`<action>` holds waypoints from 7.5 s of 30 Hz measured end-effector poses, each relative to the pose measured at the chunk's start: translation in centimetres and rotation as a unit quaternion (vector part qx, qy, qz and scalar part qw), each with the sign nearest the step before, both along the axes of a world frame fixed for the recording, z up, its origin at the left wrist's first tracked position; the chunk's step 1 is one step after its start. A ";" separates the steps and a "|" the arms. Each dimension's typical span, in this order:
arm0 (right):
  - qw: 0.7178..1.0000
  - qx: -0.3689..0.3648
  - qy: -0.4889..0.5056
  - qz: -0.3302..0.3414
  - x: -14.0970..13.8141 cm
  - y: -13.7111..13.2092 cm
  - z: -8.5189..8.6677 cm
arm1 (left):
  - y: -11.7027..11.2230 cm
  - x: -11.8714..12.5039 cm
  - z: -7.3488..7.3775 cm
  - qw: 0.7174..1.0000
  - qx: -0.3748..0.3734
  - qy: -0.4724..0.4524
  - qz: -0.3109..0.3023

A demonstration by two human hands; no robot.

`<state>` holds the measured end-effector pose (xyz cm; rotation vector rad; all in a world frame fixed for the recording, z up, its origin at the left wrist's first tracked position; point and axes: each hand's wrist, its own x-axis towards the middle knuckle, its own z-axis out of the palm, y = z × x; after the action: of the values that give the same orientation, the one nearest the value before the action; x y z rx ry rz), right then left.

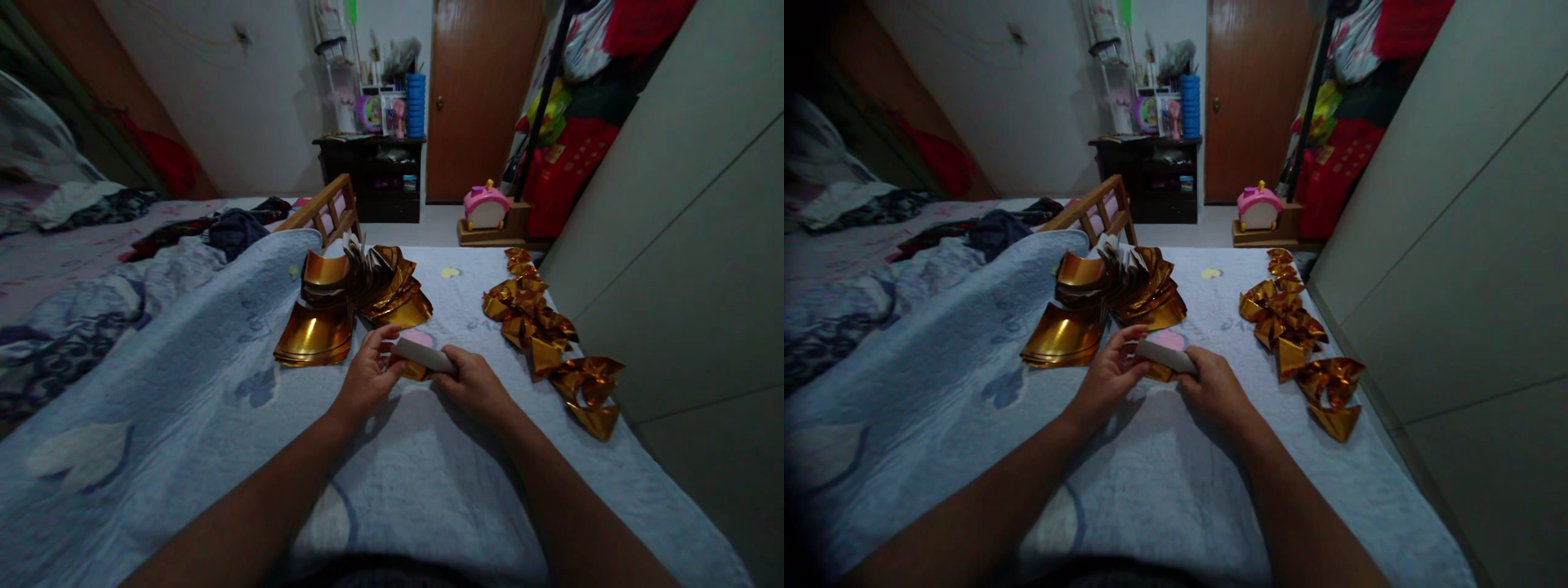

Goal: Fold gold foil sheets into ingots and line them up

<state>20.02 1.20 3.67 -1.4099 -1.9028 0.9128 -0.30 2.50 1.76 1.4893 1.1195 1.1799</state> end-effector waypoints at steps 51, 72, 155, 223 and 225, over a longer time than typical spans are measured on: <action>0.985 0.133 -0.102 0.031 -0.2 0.7 -2.6 | -1.1 0.3 0.7 0.900 0.203 0.333 -0.197; 0.984 0.081 -0.100 0.123 -1.0 -0.9 -0.3 | -0.7 -0.4 1.2 0.916 0.146 0.328 -0.178; 0.994 0.056 -0.053 0.082 -1.6 0.0 -1.6 | -0.3 -0.6 1.8 0.913 0.105 0.347 -0.190; 0.995 0.058 -0.070 0.028 -2.0 0.2 -2.3 | -0.9 0.2 0.6 0.879 0.083 0.440 -0.165; 0.995 0.060 -0.068 0.028 -2.0 0.2 -2.3 | -0.9 0.2 0.7 0.878 0.081 0.440 -0.167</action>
<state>18.02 1.38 1.39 -1.3847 -2.0721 0.7316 -0.15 1.58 2.43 2.3473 1.2598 0.3184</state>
